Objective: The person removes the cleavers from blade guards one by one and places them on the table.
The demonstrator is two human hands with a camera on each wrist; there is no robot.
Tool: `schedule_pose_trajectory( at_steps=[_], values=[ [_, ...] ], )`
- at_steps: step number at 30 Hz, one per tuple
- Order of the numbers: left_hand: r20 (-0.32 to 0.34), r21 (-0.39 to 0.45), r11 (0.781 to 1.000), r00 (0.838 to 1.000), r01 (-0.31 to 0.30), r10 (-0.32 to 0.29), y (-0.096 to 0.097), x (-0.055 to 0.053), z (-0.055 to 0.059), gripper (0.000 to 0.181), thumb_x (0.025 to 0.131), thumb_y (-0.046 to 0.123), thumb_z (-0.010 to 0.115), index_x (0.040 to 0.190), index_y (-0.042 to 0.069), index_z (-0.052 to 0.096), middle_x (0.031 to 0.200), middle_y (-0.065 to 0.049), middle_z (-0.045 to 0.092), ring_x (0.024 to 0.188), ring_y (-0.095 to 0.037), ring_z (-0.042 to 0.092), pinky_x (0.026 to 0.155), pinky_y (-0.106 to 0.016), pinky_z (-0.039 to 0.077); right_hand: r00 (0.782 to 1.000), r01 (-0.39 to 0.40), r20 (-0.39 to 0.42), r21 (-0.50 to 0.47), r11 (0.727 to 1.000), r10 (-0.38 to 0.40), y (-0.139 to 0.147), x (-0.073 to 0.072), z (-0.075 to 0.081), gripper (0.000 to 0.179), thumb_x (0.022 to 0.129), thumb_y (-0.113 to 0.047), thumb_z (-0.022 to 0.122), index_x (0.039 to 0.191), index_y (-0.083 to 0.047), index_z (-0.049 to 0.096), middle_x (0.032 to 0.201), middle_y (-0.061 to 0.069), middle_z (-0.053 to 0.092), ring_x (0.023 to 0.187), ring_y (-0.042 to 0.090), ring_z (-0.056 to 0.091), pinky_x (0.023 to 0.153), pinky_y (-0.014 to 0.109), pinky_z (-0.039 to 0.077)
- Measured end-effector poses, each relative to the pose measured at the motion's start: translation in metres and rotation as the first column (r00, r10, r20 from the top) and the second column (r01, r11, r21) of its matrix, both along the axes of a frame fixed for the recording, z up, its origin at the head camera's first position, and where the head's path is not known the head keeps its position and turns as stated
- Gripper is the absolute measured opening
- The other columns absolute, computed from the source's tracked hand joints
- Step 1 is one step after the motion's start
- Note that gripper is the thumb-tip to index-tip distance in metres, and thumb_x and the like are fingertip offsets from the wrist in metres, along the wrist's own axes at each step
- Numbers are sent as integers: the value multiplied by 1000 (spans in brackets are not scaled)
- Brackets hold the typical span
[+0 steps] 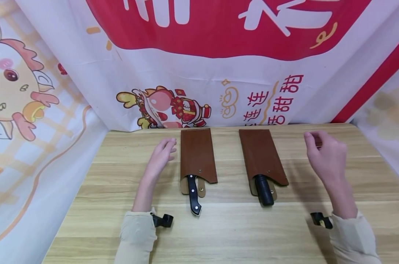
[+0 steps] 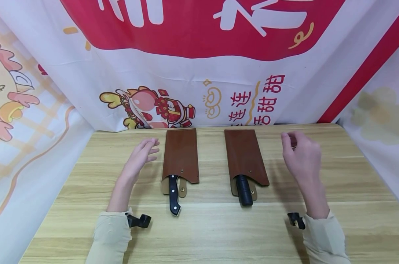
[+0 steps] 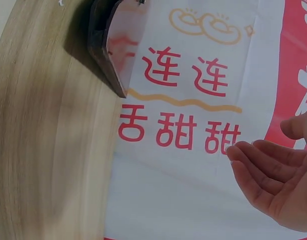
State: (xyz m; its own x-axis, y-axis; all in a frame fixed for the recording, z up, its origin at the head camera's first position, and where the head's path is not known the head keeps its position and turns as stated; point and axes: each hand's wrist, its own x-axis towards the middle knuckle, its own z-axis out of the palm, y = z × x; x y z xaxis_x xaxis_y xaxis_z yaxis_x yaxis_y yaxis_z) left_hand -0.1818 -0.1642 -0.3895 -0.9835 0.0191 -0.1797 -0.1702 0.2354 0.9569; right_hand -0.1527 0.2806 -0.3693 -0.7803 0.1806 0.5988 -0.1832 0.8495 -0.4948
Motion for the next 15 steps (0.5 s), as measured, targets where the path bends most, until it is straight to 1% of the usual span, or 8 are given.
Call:
schedule_pose_trajectory(
  at_steps=[3, 5, 7, 8, 9, 11, 12, 15],
  values=[
    [24, 11, 1000, 1000, -1, 1, 0, -1, -2, 61, 111, 43, 42, 154, -1, 40, 157, -21, 43, 142, -38, 46, 114, -51, 42, 1000, -9, -29, 3, 1000, 9, -3, 1, 1, 31, 103, -18, 63, 102, 10, 74, 86, 28, 72, 75, 42, 68, 70, 20, 37],
    [38, 28, 1000, 999, -3, 1, 0, -1, -3, 62, 111, 44, 42, 154, 0, 40, 157, -21, 43, 141, -37, 46, 114, -51, 42, 999, -10, -52, 0, 1000, 10, -6, 2, 1, 30, 102, -17, 63, 100, 10, 74, 84, 26, 72, 72, 35, 67, 70, 16, 36],
    [48, 54, 999, 999, -5, 2, 0, -1, -3, 61, 111, 43, 42, 155, 0, 40, 157, -21, 44, 141, -38, 46, 114, -51, 43, 997, -14, -75, -6, 1000, 14, -8, 2, 2, 29, 103, -16, 63, 99, 10, 75, 82, 24, 73, 69, 15, 64, 69, 12, 35],
    [50, 67, 998, 999, -6, 3, 0, -1, -3, 60, 112, 42, 42, 155, 0, 40, 156, -21, 44, 141, -38, 46, 114, -50, 43, 996, -18, -87, -11, 1000, 17, -10, 3, 3, 29, 103, -16, 63, 98, 10, 75, 82, 23, 73, 69, 4, 60, 68, 10, 34],
    [51, 81, 997, 999, -8, 4, 0, -1, -3, 59, 112, 41, 41, 154, -1, 40, 156, -22, 44, 141, -38, 46, 114, -51, 43, 995, -22, -97, -15, 1000, 21, -11, 3, 3, 29, 103, -15, 62, 98, 10, 75, 81, 23, 73, 69, -7, 54, 68, 8, 34],
    [56, 101, 995, 998, -12, 6, 0, -1, -3, 57, 112, 38, 41, 154, -1, 40, 156, -22, 44, 141, -39, 46, 114, -50, 43, 993, -33, -116, -22, 999, 30, -14, 4, 4, 28, 102, -14, 62, 97, 11, 74, 81, 22, 74, 71, -22, 41, 67, 6, 33],
    [59, 108, 994, 998, -14, 7, 0, -1, -3, 57, 112, 38, 41, 154, -1, 40, 156, -22, 44, 141, -39, 46, 113, -50, 44, 992, -37, -123, -25, 999, 34, -15, 4, 4, 27, 102, -13, 62, 97, 11, 74, 81, 22, 73, 71, -26, 36, 66, 6, 33],
    [68, 122, 992, 998, -15, 7, -1, -2, -4, 56, 113, 36, 40, 154, -2, 39, 156, -23, 43, 142, -39, 45, 114, -50, 43, 991, -50, -125, -33, 998, 45, -20, 6, 5, 26, 102, -12, 62, 97, 11, 74, 81, 22, 73, 72, -29, 35, 66, 5, 33]
  ],
)
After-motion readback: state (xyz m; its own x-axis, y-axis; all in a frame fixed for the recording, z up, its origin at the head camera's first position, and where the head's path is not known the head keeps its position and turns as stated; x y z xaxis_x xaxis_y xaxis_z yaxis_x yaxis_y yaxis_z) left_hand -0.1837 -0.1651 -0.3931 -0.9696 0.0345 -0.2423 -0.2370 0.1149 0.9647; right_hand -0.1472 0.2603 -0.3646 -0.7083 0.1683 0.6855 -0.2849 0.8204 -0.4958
